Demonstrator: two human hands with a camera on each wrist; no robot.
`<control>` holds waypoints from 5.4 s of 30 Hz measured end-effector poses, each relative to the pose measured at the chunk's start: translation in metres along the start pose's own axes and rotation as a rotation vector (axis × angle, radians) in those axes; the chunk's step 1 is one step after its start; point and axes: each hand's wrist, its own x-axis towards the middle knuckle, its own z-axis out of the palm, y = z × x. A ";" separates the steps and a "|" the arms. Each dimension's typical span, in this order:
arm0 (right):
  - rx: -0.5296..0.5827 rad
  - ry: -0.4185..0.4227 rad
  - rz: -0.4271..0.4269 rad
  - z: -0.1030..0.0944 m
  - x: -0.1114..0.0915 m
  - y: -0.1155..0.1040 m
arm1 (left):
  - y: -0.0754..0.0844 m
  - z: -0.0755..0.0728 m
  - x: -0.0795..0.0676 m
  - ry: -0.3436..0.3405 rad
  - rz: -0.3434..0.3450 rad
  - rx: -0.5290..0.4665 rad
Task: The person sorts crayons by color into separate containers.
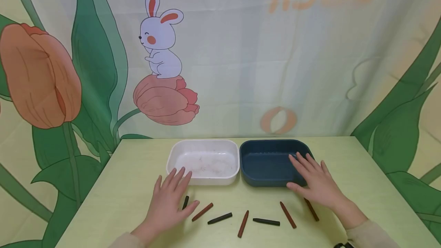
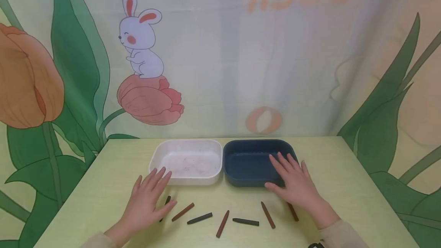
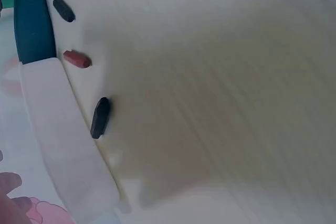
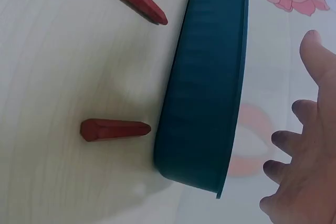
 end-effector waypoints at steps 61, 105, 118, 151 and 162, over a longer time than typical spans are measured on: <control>0.584 0.066 0.462 0.000 0.007 0.069 | 0.006 0.020 -0.032 0.053 -0.531 -0.614; 0.955 -0.139 0.483 0.015 0.015 0.107 | -0.002 0.042 -0.042 -0.026 -0.593 -0.588; 0.976 -0.151 0.445 0.019 0.012 0.111 | -0.008 0.043 -0.041 -0.035 -0.577 -0.540; 0.951 -0.128 0.432 0.023 0.012 0.109 | -0.007 0.039 -0.037 -0.004 -0.680 -0.712; 0.958 -0.128 0.443 0.022 0.012 0.108 | -0.003 0.036 -0.032 0.019 -0.745 -0.764</control>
